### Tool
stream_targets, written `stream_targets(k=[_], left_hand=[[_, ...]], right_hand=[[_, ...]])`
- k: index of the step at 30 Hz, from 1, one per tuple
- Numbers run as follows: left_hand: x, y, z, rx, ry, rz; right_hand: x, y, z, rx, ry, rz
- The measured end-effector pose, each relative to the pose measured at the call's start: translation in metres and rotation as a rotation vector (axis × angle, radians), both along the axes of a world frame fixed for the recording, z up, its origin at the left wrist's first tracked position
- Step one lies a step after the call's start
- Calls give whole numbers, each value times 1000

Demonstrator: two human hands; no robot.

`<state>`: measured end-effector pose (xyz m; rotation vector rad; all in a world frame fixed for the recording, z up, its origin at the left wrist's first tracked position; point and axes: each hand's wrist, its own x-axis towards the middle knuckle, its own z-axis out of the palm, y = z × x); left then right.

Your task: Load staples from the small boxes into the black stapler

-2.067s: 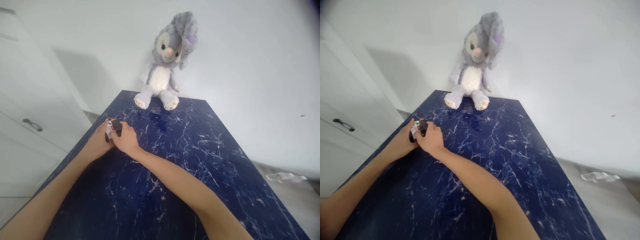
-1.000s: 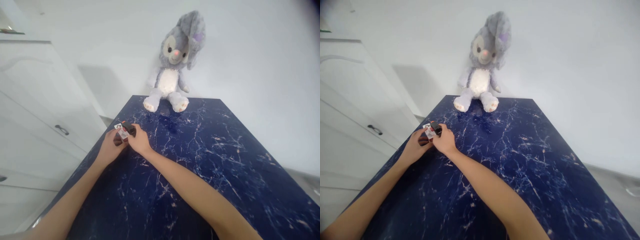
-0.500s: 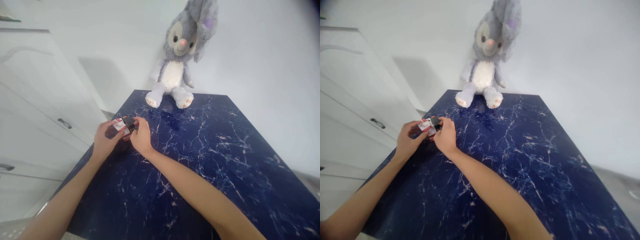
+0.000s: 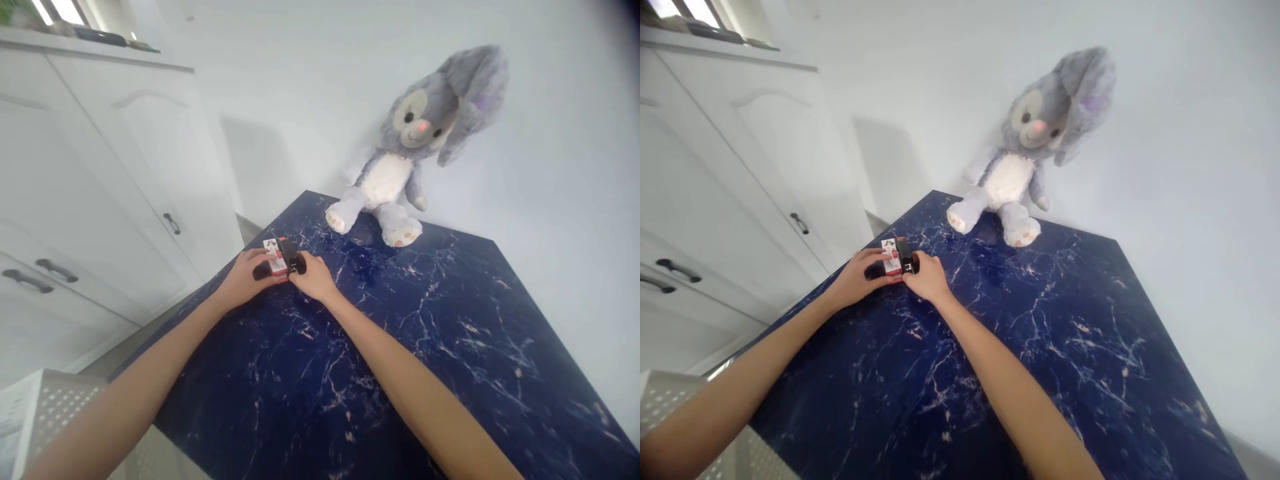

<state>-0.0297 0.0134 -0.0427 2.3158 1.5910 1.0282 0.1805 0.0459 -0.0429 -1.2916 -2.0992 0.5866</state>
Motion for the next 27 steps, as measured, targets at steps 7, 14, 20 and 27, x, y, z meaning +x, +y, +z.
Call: stream_targets(k=[7, 14, 20, 27], left_hand=[[3, -3, 0, 48, 8, 30], [13, 6, 13, 121, 131, -21], [26, 21, 20, 95, 266, -22], [39, 28, 21, 13, 343, 33]], right_hand=[[7, 3, -9, 49, 8, -113], [20, 1, -3, -45, 135, -310], [49, 9, 5, -67, 120, -43], [61, 11, -7, -52, 219, -12]])
